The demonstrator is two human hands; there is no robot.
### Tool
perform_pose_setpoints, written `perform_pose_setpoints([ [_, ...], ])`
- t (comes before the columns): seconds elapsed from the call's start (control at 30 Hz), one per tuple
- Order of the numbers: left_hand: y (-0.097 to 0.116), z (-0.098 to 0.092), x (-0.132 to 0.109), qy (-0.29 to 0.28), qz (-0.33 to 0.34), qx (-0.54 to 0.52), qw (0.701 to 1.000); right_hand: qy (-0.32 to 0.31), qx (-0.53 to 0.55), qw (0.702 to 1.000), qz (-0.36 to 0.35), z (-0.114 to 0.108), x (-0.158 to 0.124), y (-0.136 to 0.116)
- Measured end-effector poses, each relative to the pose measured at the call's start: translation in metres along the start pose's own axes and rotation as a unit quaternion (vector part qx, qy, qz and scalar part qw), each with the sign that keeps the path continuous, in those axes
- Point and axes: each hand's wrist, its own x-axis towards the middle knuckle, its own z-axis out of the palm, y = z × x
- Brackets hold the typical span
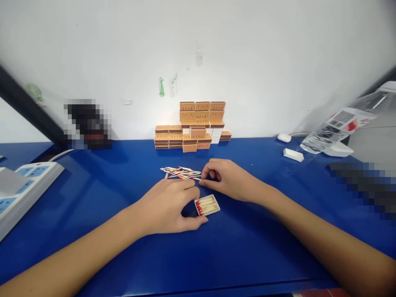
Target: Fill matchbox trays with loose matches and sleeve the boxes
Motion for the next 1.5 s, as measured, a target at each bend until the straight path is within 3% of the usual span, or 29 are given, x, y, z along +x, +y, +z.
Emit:
perform_pose_setpoints([
  [0.13, -0.003, -0.004, 0.003, -0.011, -0.021, 0.014, 1.000, -0.025, -0.023, 0.999, 0.004, -0.001, -0.001, 0.000],
  [0.3, -0.007, -0.006, 0.004, -0.005, -0.041, 0.017, 0.999, -0.029, -0.023, 0.999, -0.023, -0.018, -0.011, 0.004],
  [0.57, -0.010, -0.005, 0.002, 0.007, -0.034, 0.020, 0.999, -0.108, 0.013, 0.993, -0.049, -0.013, -0.026, -0.024],
  [0.8, -0.011, -0.007, 0.002, -0.002, -0.027, 0.006, 1.000, -0.101, 0.016, 0.991, -0.081, -0.019, -0.025, -0.022],
  [1.3, -0.013, -0.010, 0.003, -0.007, -0.019, 0.007, 1.000, -0.081, 0.011, 0.994, -0.078, -0.017, -0.022, -0.021],
  [1.37, -0.011, -0.010, 0.003, -0.008, -0.023, -0.001, 1.000, -0.061, 0.026, 0.995, -0.077, -0.018, -0.019, -0.019],
  [1.5, 0.003, -0.005, 0.003, -0.013, -0.020, -0.049, 0.999, 0.067, 0.042, 0.996, -0.046, -0.014, -0.011, -0.009],
])
